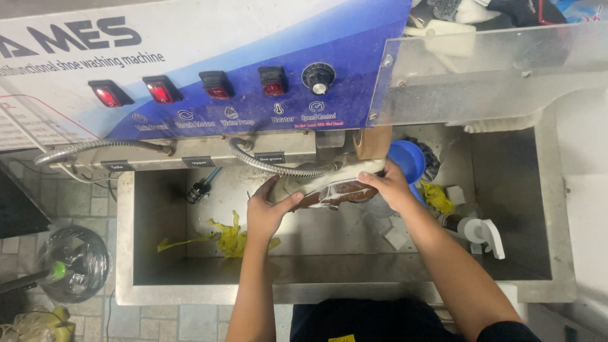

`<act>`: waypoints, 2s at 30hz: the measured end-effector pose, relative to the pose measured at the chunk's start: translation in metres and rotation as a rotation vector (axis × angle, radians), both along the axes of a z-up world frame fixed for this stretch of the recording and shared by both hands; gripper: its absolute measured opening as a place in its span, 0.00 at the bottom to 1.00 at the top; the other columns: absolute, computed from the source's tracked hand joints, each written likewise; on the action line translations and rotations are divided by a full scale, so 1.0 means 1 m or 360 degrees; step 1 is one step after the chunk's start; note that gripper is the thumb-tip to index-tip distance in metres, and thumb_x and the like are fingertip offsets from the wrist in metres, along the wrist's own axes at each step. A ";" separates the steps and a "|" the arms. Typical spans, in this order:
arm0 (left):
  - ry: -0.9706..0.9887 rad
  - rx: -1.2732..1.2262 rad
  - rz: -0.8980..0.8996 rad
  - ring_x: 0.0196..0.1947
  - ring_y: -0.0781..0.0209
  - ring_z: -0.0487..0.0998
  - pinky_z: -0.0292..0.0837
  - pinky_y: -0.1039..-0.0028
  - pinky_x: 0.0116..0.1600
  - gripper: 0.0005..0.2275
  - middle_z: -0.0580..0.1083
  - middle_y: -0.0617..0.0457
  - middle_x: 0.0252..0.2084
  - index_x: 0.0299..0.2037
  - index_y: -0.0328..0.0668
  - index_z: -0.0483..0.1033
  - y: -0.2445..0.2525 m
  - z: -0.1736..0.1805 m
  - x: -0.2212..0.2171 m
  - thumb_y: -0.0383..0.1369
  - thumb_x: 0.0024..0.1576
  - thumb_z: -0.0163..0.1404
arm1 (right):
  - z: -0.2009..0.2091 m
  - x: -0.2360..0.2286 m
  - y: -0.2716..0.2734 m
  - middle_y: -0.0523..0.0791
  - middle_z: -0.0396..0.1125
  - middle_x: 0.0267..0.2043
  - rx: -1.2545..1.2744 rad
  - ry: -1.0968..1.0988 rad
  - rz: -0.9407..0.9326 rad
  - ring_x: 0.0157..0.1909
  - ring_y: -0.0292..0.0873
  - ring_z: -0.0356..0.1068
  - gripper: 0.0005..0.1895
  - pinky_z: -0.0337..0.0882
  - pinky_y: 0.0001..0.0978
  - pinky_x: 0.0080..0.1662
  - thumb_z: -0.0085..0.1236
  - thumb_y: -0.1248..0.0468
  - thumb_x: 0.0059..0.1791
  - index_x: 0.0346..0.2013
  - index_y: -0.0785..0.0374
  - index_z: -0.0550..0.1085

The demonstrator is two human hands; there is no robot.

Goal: The person uses a multifunctional shoe washing machine to clean a single brown shoe. They hold the shoe against a rotating brush to scrub the sole and upper, then pour water from a blue scoop to rinse it. The process is repeated several times, focusing on different areas of the shoe.

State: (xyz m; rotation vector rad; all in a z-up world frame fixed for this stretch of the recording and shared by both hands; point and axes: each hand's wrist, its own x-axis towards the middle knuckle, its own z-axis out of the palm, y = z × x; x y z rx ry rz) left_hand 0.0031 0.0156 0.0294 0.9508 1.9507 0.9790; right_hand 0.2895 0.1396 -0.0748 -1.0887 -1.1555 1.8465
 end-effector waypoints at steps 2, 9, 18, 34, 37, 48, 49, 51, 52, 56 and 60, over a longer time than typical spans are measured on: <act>0.0123 0.0185 -0.0081 0.51 0.51 0.82 0.75 0.68 0.56 0.43 0.79 0.33 0.51 0.59 0.22 0.72 -0.003 0.001 -0.004 0.49 0.38 0.69 | 0.005 0.003 -0.003 0.46 0.71 0.53 0.0182 0.0018 0.0045 0.54 0.39 0.70 0.28 0.70 0.32 0.58 0.68 0.65 0.46 0.58 0.68 0.69; 0.0159 0.0542 -0.0395 0.58 0.46 0.77 0.69 0.62 0.64 0.47 0.76 0.36 0.56 0.62 0.25 0.70 -0.018 -0.007 -0.004 0.48 0.33 0.71 | 0.032 0.027 -0.029 0.46 0.67 0.59 0.0463 -0.0119 0.0040 0.61 0.39 0.67 0.46 0.68 0.35 0.62 0.74 0.71 0.37 0.65 0.66 0.60; 0.0235 0.0746 -0.0547 0.61 0.41 0.73 0.67 0.59 0.66 0.50 0.72 0.36 0.60 0.62 0.26 0.68 -0.014 -0.016 0.015 0.48 0.29 0.74 | 0.063 0.060 -0.035 0.46 0.63 0.63 0.0758 -0.0217 0.0025 0.66 0.40 0.63 0.56 0.66 0.36 0.65 0.78 0.72 0.30 0.68 0.65 0.57; -0.0365 0.0625 -0.0525 0.64 0.50 0.73 0.64 0.64 0.69 0.46 0.73 0.36 0.64 0.67 0.21 0.64 0.025 -0.021 0.064 0.39 0.39 0.73 | 0.028 0.110 -0.020 0.46 0.62 0.62 0.0426 -0.0111 -0.0210 0.64 0.41 0.64 0.52 0.70 0.37 0.61 0.72 0.74 0.36 0.71 0.61 0.55; -0.0559 0.0521 -0.0401 0.59 0.52 0.76 0.69 0.67 0.65 0.42 0.75 0.38 0.59 0.66 0.22 0.64 0.036 -0.032 0.078 0.36 0.41 0.71 | 0.038 0.112 -0.011 0.47 0.63 0.60 0.0616 -0.0287 -0.0247 0.62 0.41 0.64 0.52 0.68 0.35 0.62 0.72 0.73 0.36 0.71 0.60 0.56; -0.0736 0.0452 -0.0065 0.47 0.60 0.77 0.75 0.74 0.50 0.29 0.77 0.43 0.49 0.57 0.24 0.72 0.051 -0.067 0.079 0.31 0.47 0.68 | 0.046 0.080 0.015 0.45 0.63 0.55 0.0596 -0.0278 -0.0383 0.56 0.38 0.65 0.41 0.70 0.31 0.56 0.73 0.69 0.42 0.64 0.58 0.60; -0.0765 0.0448 -0.0046 0.46 0.61 0.78 0.76 0.74 0.49 0.28 0.76 0.44 0.48 0.55 0.25 0.71 0.056 -0.067 0.078 0.32 0.46 0.68 | 0.046 0.079 0.020 0.46 0.64 0.55 0.0624 -0.0278 -0.0380 0.56 0.38 0.66 0.40 0.70 0.31 0.56 0.73 0.69 0.42 0.63 0.58 0.60; -0.0832 0.0408 -0.0015 0.44 0.62 0.79 0.76 0.75 0.48 0.28 0.76 0.45 0.45 0.53 0.28 0.70 0.057 -0.067 0.078 0.33 0.45 0.69 | 0.044 0.079 0.020 0.46 0.64 0.55 0.0649 -0.0295 -0.0385 0.56 0.38 0.67 0.40 0.71 0.31 0.56 0.73 0.68 0.41 0.62 0.58 0.60; -0.0805 0.0351 -0.0012 0.43 0.61 0.79 0.76 0.75 0.47 0.27 0.77 0.44 0.45 0.52 0.29 0.70 0.052 -0.067 0.078 0.33 0.45 0.69 | 0.042 0.080 0.014 0.46 0.63 0.56 0.0645 -0.0297 -0.0396 0.57 0.39 0.66 0.40 0.70 0.32 0.57 0.73 0.68 0.41 0.63 0.59 0.60; -0.0743 0.0351 -0.0046 0.41 0.60 0.79 0.77 0.75 0.45 0.26 0.78 0.44 0.42 0.48 0.32 0.70 0.068 -0.057 0.079 0.35 0.43 0.69 | 0.051 0.084 0.023 0.46 0.61 0.57 0.0764 -0.0362 -0.0459 0.58 0.40 0.63 0.42 0.68 0.33 0.59 0.74 0.67 0.40 0.64 0.60 0.59; -0.0502 0.0556 -0.0189 0.44 0.62 0.78 0.75 0.75 0.50 0.25 0.76 0.47 0.43 0.47 0.31 0.71 0.046 -0.050 0.075 0.34 0.46 0.71 | 0.056 0.087 -0.001 0.46 0.60 0.59 0.0755 -0.0371 -0.0444 0.60 0.41 0.63 0.42 0.68 0.34 0.60 0.73 0.67 0.41 0.65 0.60 0.58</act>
